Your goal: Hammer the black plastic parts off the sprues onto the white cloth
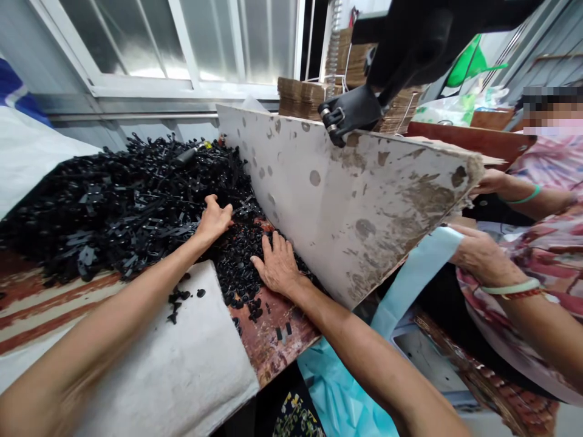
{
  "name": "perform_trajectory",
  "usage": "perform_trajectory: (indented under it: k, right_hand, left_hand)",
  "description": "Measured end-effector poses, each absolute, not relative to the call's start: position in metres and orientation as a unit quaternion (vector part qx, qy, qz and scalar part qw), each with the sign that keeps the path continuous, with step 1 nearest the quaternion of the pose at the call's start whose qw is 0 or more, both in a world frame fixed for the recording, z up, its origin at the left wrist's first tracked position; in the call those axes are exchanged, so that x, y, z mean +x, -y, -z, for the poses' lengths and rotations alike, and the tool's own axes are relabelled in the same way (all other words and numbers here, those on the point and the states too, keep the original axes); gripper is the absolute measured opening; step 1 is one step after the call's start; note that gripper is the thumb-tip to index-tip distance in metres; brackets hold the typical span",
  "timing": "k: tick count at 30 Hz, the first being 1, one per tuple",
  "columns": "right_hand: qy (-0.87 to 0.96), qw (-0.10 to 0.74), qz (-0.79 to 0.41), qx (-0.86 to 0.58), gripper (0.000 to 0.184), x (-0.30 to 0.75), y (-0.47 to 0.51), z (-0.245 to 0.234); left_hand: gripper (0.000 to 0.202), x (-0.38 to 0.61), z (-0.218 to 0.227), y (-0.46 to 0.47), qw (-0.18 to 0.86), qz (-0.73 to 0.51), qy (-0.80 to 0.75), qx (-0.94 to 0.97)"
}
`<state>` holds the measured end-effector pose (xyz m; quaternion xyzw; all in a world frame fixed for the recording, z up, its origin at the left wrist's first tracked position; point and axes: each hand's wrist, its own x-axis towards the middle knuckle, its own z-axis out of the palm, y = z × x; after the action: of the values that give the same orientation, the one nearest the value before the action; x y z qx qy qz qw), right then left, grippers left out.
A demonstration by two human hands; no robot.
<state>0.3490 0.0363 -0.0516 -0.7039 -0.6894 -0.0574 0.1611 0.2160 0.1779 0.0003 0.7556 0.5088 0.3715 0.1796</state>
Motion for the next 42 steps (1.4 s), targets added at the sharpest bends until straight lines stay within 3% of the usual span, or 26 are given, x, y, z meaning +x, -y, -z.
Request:
perform_trajectory:
  k: [5, 12, 19, 27, 42]
  right_hand:
    - [0.69, 0.185, 0.041, -0.699, 0.057, 0.342, -0.052, 0.05]
    - [0.705, 0.236, 0.024, -0.668, 0.042, 0.349, -0.073, 0.035]
    - [0.656, 0.26, 0.018, -0.709, 0.035, 0.349, -0.072, 0.045]
    - [0.632, 0.341, -0.072, -0.692, 0.033, 0.344, -0.093, 0.049]
    - [0.412, 0.65, -0.24, -0.591, 0.034, 0.317, -0.111, 0.035]
  left_hand:
    - [0.015, 0.208, 0.021, -0.138, 0.166, -0.251, -0.447, 0.842]
    - [0.026, 0.207, 0.01, -0.12, 0.169, -0.198, -0.424, 0.868]
    - [0.027, 0.217, 0.025, -0.107, 0.169, -0.181, -0.529, 0.812]
    - [0.022, 0.25, 0.023, -0.107, 0.237, -0.282, -0.569, 0.735]
    - [0.018, 0.275, 0.005, -0.109, 0.4, -0.534, -0.522, 0.53]
